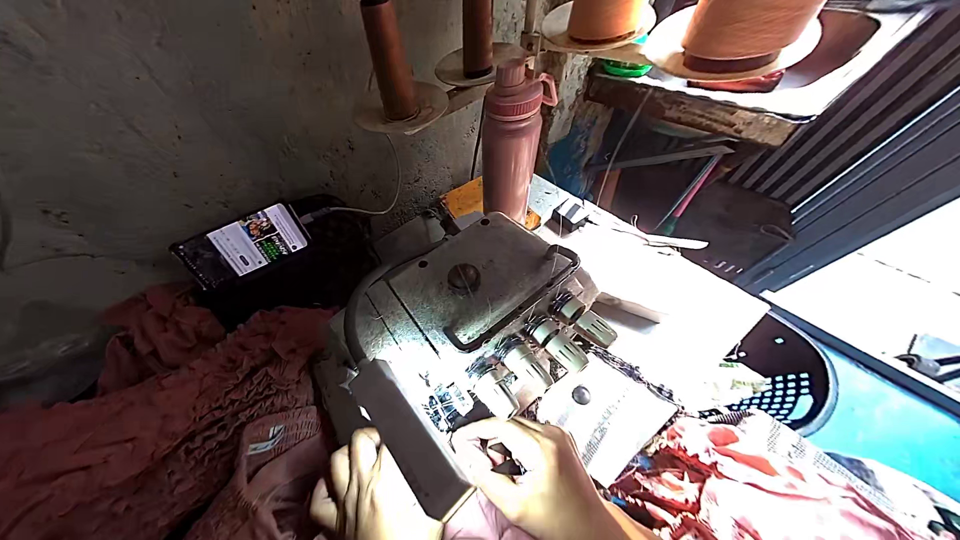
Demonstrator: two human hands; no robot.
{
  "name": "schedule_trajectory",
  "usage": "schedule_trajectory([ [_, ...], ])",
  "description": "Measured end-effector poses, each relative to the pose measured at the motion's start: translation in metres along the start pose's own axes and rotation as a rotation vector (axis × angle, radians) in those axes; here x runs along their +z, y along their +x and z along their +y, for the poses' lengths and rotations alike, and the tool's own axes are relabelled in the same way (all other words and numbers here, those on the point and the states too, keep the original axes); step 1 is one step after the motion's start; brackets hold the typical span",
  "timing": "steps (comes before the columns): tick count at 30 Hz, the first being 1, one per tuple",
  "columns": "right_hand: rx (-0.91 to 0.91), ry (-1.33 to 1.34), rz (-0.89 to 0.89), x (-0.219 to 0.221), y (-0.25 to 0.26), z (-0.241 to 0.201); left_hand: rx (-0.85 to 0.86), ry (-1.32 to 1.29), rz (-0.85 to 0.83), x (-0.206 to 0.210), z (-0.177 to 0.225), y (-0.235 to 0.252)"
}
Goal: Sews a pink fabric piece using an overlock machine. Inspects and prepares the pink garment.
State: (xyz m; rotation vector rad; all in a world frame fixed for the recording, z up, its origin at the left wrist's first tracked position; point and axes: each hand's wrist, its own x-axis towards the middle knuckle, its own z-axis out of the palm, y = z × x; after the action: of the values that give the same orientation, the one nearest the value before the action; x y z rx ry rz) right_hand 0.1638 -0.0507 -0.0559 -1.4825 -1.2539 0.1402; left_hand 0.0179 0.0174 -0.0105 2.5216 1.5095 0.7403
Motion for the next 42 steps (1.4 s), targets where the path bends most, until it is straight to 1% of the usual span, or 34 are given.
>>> schedule_trajectory([
  [5, 0.036, -0.03, 0.033, 0.005, 0.002, -0.003, -0.036, -0.003, -0.083, 0.007, -0.012, -0.002],
  [9, 0.074, 0.007, 0.033, 0.005, 0.002, -0.004, -0.051, -0.122, -0.139, -0.001, -0.02, -0.003],
  [13, 0.074, 0.014, 0.025, 0.005, 0.002, -0.004, -0.019, -0.158, -0.101, 0.0, -0.025, -0.008],
  [19, 0.047, -0.038, 0.042, 0.005, 0.006, -0.004, -0.067, -0.108, -0.105, 0.002, -0.019, -0.005],
  [24, 0.041, -0.093, 0.074, 0.007, 0.007, -0.007, -0.059, -0.096, -0.097, 0.003, -0.019, -0.004],
  [26, 0.04, -0.092, 0.075, 0.007, 0.007, -0.007, -0.055, -0.088, -0.102, 0.005, -0.02, -0.003],
  [28, 0.032, -0.089, 0.066, 0.006, 0.006, -0.006, -0.05, -0.063, -0.072, 0.008, -0.022, -0.002],
  [32, 0.046, -0.073, 0.053, 0.004, 0.005, -0.007, -0.043, -0.085, -0.07, 0.009, -0.025, 0.0],
  [35, 0.073, -0.057, 0.049, 0.006, 0.004, -0.008, -0.027, -0.153, -0.135, 0.005, -0.034, 0.003],
  [37, 0.075, -0.051, 0.06, 0.007, 0.005, -0.008, -0.032, -0.307, -0.179, 0.0, -0.039, 0.012],
  [40, 0.074, -0.059, 0.064, 0.008, 0.005, -0.009, -0.014, -0.471, -0.056, 0.006, -0.043, 0.025],
  [42, 0.073, -0.067, 0.064, 0.009, 0.005, -0.009, -0.006, -0.438, 0.003, 0.008, -0.039, 0.028],
])
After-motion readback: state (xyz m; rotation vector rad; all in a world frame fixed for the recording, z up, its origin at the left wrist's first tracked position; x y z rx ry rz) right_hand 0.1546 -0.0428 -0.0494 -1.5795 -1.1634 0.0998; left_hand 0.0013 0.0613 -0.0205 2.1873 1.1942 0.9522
